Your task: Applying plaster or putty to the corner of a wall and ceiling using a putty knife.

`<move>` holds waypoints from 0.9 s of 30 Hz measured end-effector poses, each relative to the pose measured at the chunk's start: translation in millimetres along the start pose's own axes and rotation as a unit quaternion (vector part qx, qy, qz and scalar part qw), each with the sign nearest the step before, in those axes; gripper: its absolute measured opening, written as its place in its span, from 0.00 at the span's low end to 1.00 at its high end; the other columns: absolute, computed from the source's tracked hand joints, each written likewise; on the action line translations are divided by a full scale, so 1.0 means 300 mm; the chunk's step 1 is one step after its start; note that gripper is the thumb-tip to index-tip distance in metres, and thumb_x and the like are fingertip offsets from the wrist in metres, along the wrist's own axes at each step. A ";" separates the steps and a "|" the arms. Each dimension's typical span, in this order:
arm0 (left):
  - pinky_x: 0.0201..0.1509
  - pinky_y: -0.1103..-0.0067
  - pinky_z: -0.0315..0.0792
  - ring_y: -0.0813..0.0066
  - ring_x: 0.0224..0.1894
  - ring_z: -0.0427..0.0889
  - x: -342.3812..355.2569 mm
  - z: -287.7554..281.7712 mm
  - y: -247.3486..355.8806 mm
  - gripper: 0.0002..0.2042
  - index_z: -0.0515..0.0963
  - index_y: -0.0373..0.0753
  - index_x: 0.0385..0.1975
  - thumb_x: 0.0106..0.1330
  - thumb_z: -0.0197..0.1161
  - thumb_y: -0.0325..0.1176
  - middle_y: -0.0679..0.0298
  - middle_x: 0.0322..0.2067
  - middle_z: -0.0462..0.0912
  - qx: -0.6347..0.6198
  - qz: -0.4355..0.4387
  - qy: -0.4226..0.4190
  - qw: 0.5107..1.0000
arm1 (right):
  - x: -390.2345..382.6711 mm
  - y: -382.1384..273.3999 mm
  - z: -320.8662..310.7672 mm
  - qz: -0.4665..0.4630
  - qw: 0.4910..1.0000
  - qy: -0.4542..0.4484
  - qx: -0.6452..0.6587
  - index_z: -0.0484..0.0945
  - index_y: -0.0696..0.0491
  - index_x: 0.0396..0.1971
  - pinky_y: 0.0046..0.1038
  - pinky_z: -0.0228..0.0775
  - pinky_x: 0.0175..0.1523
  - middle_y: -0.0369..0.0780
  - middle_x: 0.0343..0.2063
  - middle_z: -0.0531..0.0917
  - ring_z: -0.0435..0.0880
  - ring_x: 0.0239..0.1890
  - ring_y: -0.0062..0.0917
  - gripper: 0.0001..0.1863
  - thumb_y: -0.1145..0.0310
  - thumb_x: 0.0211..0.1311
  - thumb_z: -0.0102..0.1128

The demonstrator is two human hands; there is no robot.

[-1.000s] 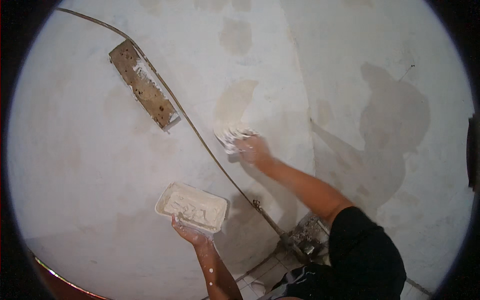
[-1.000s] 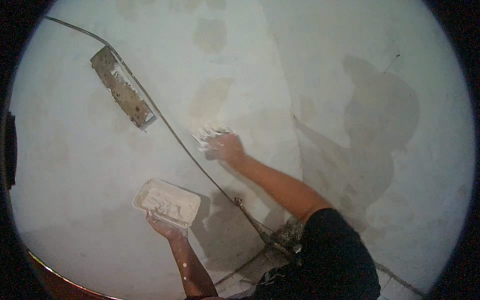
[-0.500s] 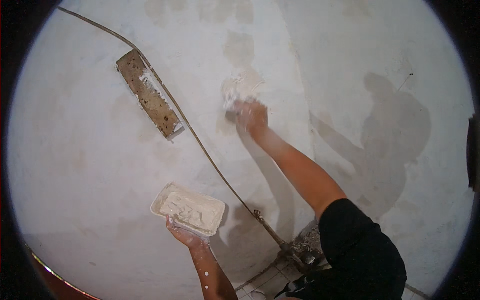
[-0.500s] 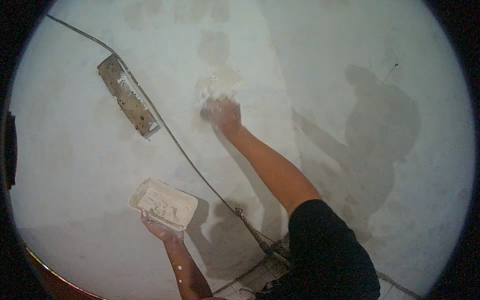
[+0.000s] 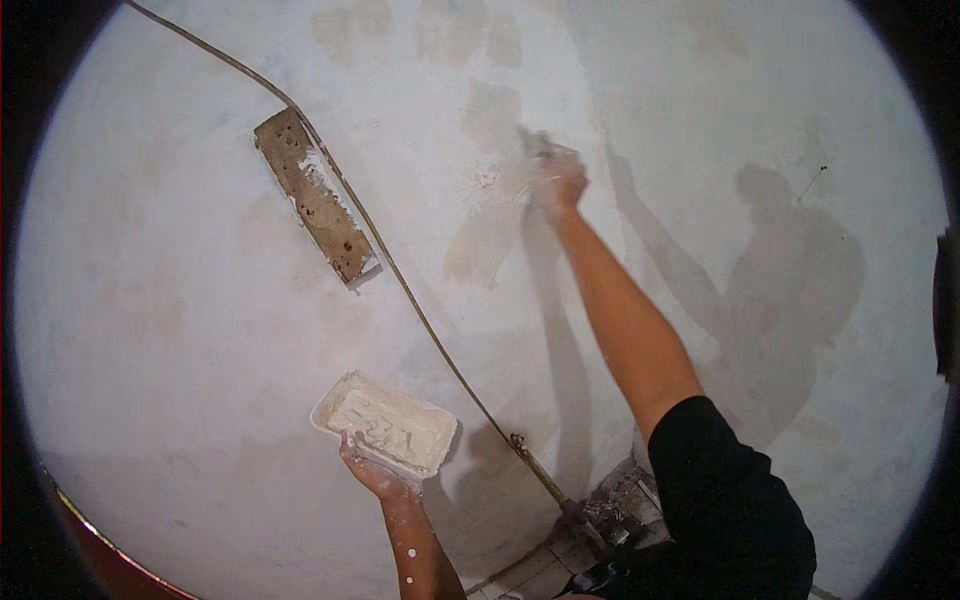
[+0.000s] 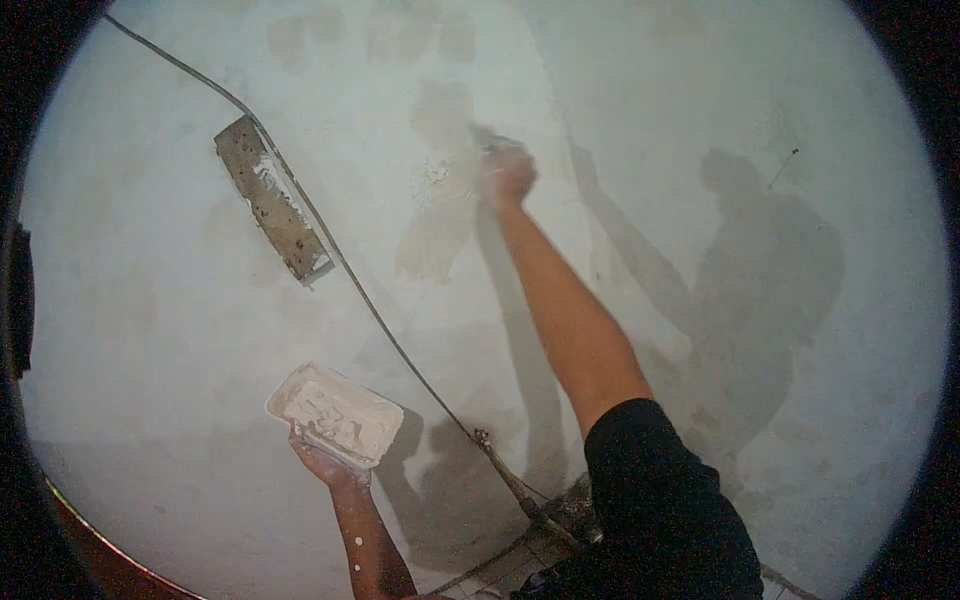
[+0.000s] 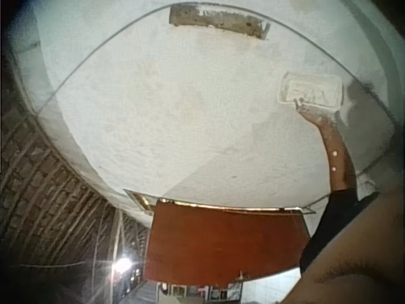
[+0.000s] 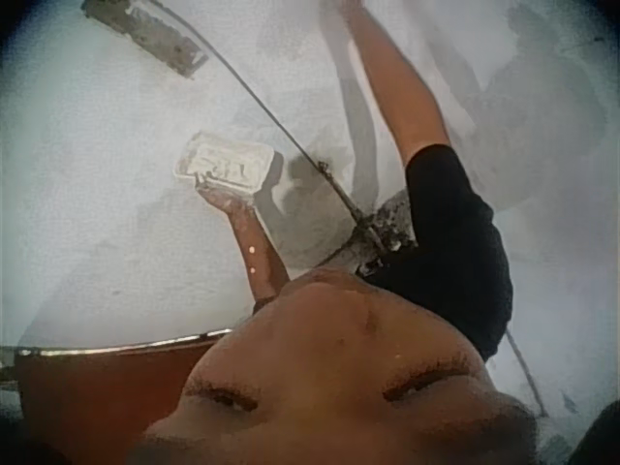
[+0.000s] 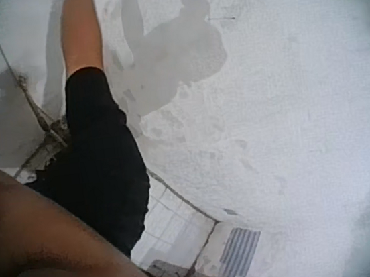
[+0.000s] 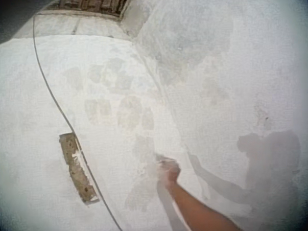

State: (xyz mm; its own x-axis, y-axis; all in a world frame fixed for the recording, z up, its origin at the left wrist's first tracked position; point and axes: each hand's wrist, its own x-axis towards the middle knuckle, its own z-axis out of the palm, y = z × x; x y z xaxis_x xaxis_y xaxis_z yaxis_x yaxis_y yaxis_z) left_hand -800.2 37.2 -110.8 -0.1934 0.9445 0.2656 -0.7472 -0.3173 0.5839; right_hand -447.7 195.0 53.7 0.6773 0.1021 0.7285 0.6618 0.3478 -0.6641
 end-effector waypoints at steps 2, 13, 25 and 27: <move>0.55 0.61 0.65 0.58 0.55 0.64 -0.013 0.020 0.014 0.31 0.56 0.42 0.59 0.59 0.46 0.54 0.57 0.56 0.61 0.007 0.007 0.007 1.000 | -0.186 -0.055 0.076 -0.154 0.986 -0.051 -0.040 0.80 0.51 0.31 0.35 0.70 0.34 0.45 0.23 0.80 0.79 0.28 0.37 0.10 0.65 0.48 0.56; 0.54 0.64 0.66 0.59 0.55 0.65 0.010 -0.050 0.025 0.30 0.57 0.40 0.58 0.60 0.45 0.53 0.57 0.55 0.62 0.012 0.049 0.005 0.999 | -0.267 0.245 -0.152 -0.159 0.896 -0.409 0.065 0.79 0.50 0.30 0.25 0.70 0.39 0.42 0.25 0.79 0.79 0.32 0.32 0.09 0.74 0.46 0.55; 0.53 0.62 0.67 0.58 0.55 0.65 -0.002 -0.076 0.007 0.31 0.57 0.41 0.58 0.59 0.46 0.53 0.56 0.54 0.63 0.007 0.072 0.038 0.997 | -0.551 -0.001 -0.052 -0.240 0.914 -0.307 0.110 0.81 0.43 0.33 0.35 0.70 0.36 0.43 0.25 0.79 0.77 0.29 0.38 0.16 0.68 0.36 0.60; 0.53 0.63 0.67 0.58 0.54 0.66 0.054 -0.176 0.038 0.31 0.59 0.40 0.58 0.58 0.47 0.53 0.55 0.53 0.64 0.025 0.054 -0.015 0.998 | -0.635 -0.012 -0.138 -0.279 0.884 -0.373 0.048 0.81 0.48 0.34 0.32 0.72 0.35 0.41 0.27 0.81 0.80 0.29 0.33 0.16 0.73 0.39 0.60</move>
State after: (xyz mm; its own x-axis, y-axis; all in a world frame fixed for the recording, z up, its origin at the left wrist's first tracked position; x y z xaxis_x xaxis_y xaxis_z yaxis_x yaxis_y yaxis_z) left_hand -845.4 53.3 -140.5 -0.2515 0.9017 0.3516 -0.6903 -0.4218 0.5878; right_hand -565.9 135.6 -89.7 -0.1702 0.4627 0.8700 0.7711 0.6123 -0.1748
